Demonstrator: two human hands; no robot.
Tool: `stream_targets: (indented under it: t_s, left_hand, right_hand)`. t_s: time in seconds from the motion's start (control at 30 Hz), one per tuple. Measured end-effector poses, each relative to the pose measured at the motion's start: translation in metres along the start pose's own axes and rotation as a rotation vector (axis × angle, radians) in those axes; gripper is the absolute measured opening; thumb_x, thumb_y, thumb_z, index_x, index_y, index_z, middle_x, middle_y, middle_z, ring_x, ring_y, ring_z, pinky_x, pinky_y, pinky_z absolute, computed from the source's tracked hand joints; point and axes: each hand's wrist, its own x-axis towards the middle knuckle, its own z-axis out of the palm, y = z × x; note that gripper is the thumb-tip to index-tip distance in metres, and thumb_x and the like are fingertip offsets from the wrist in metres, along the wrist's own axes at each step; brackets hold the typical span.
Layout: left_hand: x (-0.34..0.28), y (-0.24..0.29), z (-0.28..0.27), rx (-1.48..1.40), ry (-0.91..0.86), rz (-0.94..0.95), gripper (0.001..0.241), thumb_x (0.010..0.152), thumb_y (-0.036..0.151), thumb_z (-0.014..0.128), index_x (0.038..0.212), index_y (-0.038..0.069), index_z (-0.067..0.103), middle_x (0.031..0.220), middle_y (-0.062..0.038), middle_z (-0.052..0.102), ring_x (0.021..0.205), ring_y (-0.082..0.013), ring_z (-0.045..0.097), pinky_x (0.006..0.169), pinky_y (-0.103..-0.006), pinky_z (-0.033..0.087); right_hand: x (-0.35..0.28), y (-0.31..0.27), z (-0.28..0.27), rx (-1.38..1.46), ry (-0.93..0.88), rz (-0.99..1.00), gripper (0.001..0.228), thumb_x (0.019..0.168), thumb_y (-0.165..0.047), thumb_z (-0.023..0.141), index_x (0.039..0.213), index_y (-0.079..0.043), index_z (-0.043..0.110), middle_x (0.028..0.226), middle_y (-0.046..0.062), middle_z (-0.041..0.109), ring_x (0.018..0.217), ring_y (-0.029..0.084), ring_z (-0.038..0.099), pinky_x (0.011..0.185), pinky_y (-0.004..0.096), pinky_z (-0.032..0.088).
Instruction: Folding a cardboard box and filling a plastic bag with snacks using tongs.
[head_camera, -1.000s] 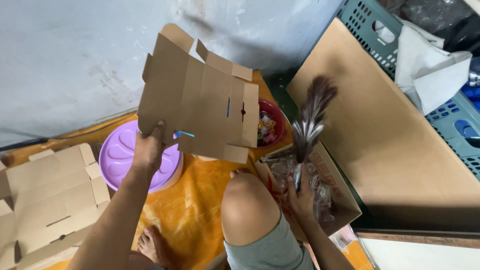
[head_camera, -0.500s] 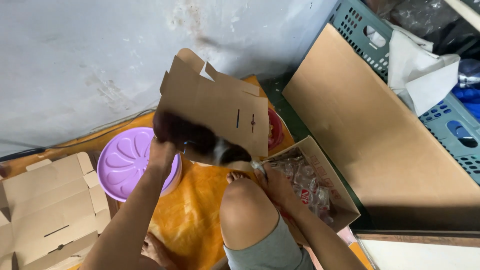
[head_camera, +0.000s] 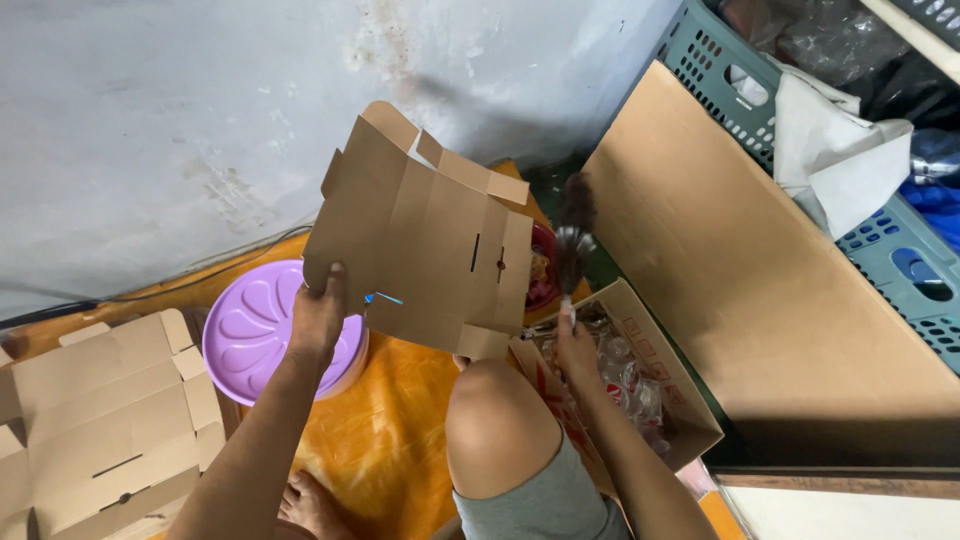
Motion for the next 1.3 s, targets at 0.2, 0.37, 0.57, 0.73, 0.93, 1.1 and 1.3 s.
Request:
stream_targets:
  t_s: [0.2,0.37,0.57,0.73,0.93,1.1,1.3]
  left_hand:
    - [0.000,0.002,-0.010,0.056,0.020,-0.020,0.063,0.099,0.052,0.057,0.129,-0.003,0.063,0.116,-0.026,0.070,0.119,-0.0418,0.065,0.098,-0.0554,0.051]
    - [0.023,-0.021,-0.019,0.021,0.019,0.140,0.056,0.094,0.032,0.066,0.142,0.007,0.052,0.125,-0.021,0.065,0.123,-0.0376,0.062,0.103,-0.0524,0.049]
    - [-0.002,0.037,-0.037,0.378,0.087,0.851,0.081,0.097,0.032,0.068,0.156,-0.005,0.027,0.148,-0.034,0.044,0.145,-0.0504,0.037,0.119,-0.0642,0.020]
    - [-0.046,0.077,-0.003,0.360,-0.295,1.317,0.113,0.065,0.071,0.081,0.148,0.000,0.052,0.144,-0.027,0.057,0.140,-0.0491,0.047,0.121,-0.0614,0.028]
    - [-0.055,0.058,0.053,0.645,-0.132,1.330,0.056,0.096,0.024,0.058,0.151,0.017,0.055,0.117,-0.007,0.074,0.105,-0.0273,0.074,0.086,-0.0404,0.061]
    - [-0.038,0.064,0.050,0.062,-0.050,0.792,0.018,0.108,0.028,0.058,0.104,0.014,0.070,0.074,-0.010,0.074,0.076,-0.0246,0.076,0.069,-0.0413,0.059]
    - [0.000,0.036,0.040,-0.152,-0.187,0.412,0.029,0.109,0.015,0.051,0.088,0.011,0.072,0.068,-0.007,0.069,0.062,-0.0098,0.060,0.055,-0.0289,0.055]
  right_hand:
    - [0.013,-0.021,0.025,0.099,-0.120,-0.021,0.110,0.078,-0.083,0.074,0.147,0.000,0.051,0.134,0.025,0.061,0.122,0.034,0.062,0.104,0.045,0.048]
    - [-0.015,-0.064,0.028,0.477,-0.036,-0.012,0.041,0.085,-0.032,0.083,0.107,-0.009,0.058,0.091,0.007,0.055,0.070,0.021,0.058,0.057,0.031,0.047]
    - [-0.006,-0.140,-0.040,0.840,0.057,-0.218,0.027,0.084,-0.015,0.082,0.097,-0.013,0.058,0.083,0.000,0.054,0.071,0.017,0.062,0.047,0.021,0.042]
    - [-0.052,-0.208,-0.094,0.949,-0.016,-0.447,0.023,0.085,-0.009,0.080,0.083,-0.013,0.058,0.069,0.008,0.060,0.060,0.026,0.074,0.034,0.018,0.035]
    - [-0.133,-0.261,-0.110,1.035,0.011,-0.550,0.024,0.089,-0.012,0.080,0.088,-0.013,0.056,0.071,0.015,0.069,0.058,0.030,0.076,0.032,0.020,0.036]
    - [-0.141,-0.235,-0.100,0.841,0.116,-0.717,0.050,0.104,-0.059,0.037,0.098,-0.011,0.052,0.067,0.005,0.049,0.037,0.016,0.053,0.026,0.020,0.032]
    - [-0.071,-0.072,-0.048,-0.418,0.175,-0.926,0.045,0.101,-0.054,0.053,0.123,-0.015,0.058,0.082,0.028,0.073,0.075,0.047,0.074,0.064,0.056,0.056]
